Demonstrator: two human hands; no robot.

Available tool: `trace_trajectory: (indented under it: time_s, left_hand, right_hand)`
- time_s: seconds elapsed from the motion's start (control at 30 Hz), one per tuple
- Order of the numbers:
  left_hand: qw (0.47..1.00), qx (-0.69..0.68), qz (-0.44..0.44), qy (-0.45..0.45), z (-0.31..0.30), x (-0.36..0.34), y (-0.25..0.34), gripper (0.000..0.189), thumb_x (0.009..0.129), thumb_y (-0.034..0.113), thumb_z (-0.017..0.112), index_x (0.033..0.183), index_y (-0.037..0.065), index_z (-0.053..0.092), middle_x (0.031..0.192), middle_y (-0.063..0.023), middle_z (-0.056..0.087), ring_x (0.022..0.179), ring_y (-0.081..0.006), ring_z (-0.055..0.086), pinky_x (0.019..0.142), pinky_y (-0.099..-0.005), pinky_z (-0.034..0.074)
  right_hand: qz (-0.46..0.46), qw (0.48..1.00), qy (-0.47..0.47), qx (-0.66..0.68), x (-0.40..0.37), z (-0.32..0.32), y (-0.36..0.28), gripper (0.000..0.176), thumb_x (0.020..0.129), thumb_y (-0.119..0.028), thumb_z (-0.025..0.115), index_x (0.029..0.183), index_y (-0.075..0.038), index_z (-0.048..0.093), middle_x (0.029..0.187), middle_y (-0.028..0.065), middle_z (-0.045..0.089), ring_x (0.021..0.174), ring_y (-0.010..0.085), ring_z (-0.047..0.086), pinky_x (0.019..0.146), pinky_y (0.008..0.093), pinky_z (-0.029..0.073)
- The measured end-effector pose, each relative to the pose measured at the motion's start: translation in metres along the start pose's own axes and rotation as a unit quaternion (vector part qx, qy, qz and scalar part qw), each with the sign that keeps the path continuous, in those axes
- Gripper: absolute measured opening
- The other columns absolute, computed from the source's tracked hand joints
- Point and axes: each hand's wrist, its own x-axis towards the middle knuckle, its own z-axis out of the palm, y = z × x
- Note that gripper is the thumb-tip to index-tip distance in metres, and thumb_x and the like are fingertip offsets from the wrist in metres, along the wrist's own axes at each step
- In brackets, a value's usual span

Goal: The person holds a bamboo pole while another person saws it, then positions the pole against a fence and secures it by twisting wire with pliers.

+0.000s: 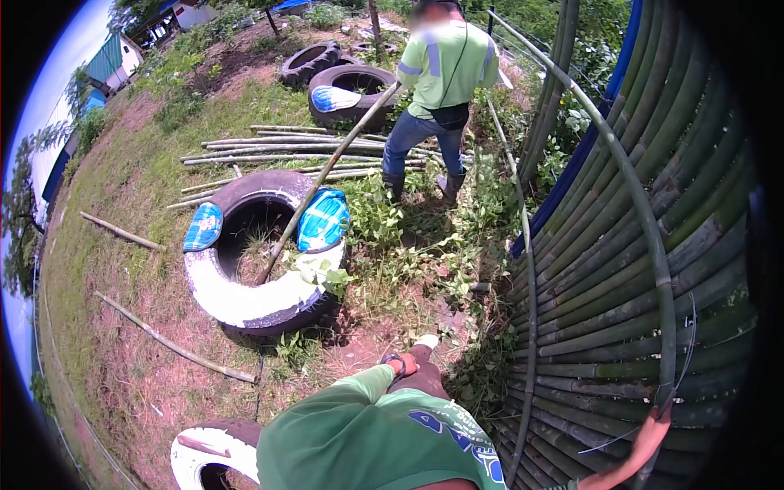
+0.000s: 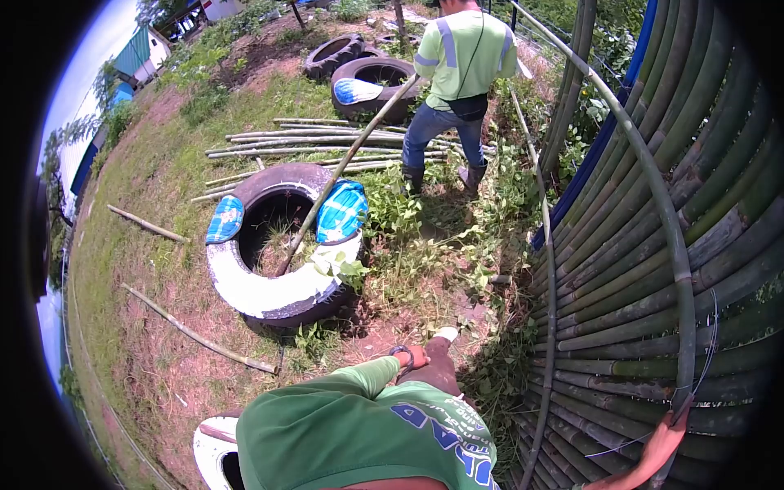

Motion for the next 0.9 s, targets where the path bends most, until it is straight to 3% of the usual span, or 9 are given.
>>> trace_trajectory:
  time_s: [0.9]
  left_hand:
    - [1.0,0.005,0.003,-0.017,-0.001,0.003,-0.002,0.043,0.09,0.042,0.053,0.105,0.007,0.072,0.106,-0.021,0.069,0.101,-0.0397,0.064,0.092,-0.0457,0.049]
  right_hand:
    - [-0.003,1.0,0.001,0.009,-0.001,-0.001,-0.006,0.055,0.09,-0.006,0.042,0.143,0.007,0.038,0.141,0.0253,0.048,0.133,0.0319,0.046,0.111,0.0346,0.03]
